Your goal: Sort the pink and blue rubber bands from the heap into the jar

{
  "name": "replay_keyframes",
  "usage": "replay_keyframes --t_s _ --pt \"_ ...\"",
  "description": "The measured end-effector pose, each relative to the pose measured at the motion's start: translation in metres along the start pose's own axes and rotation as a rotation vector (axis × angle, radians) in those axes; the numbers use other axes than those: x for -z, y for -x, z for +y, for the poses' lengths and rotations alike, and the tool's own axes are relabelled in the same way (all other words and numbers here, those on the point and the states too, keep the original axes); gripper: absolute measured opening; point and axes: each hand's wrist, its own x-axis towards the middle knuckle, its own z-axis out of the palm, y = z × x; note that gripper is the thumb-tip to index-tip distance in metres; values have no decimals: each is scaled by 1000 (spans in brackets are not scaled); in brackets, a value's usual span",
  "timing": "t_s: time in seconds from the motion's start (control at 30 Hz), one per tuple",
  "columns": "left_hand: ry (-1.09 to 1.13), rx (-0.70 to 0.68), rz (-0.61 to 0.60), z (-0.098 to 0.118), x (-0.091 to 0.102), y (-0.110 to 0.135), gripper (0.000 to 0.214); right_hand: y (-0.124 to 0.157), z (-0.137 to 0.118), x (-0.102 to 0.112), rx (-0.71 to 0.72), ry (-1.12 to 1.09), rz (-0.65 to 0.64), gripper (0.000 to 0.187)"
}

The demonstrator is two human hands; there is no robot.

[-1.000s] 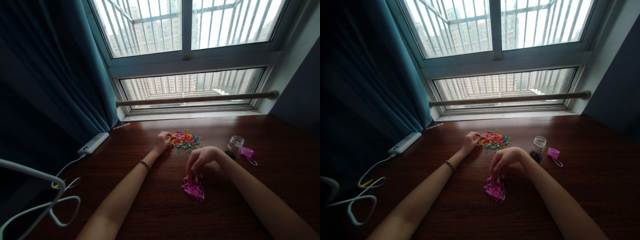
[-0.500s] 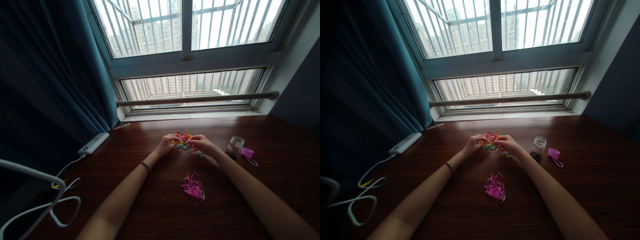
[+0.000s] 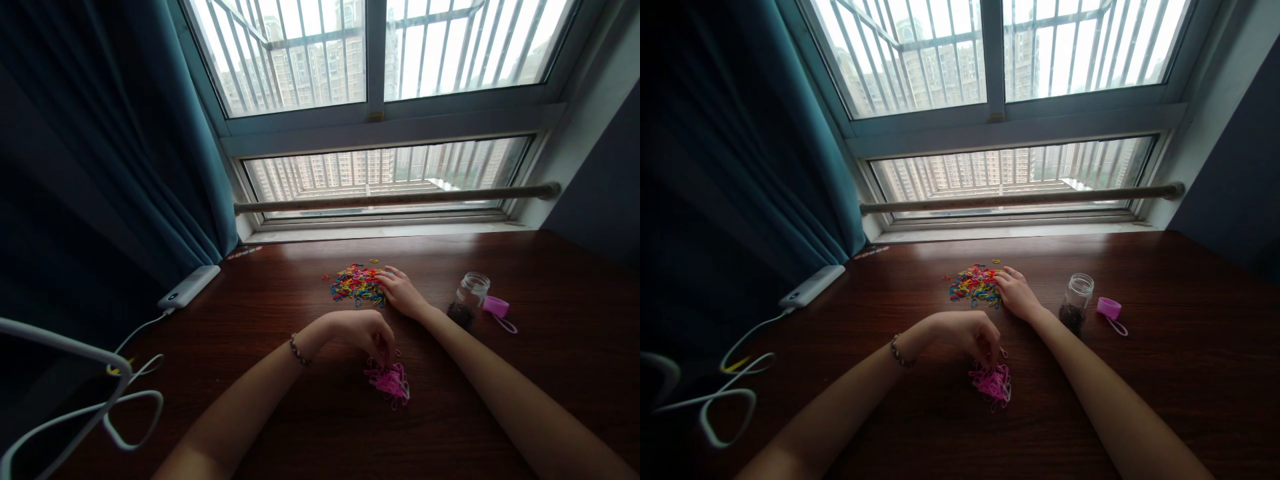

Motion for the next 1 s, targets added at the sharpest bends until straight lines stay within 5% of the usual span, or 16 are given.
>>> replay_keyframes --t_s 0.1,0.3,0.37,0.67,1.0 --pt "-50 48 115 -7 8 2 16 2 0 -4 -50 89 -50 32" --pt "-433 196 945 -53 32 10 12 2 -2 3 -130 152 6 31" --pt "-596 214 1066 -69 36 14 14 2 -3 4 -160 171 30 32" --pt "-848 275 931 -97 33 19 29 0 -3 1 -161 134 19 33" --pt "-669 308 1106 -106 39 20 31 0 0 -6 -190 117 -10 35"
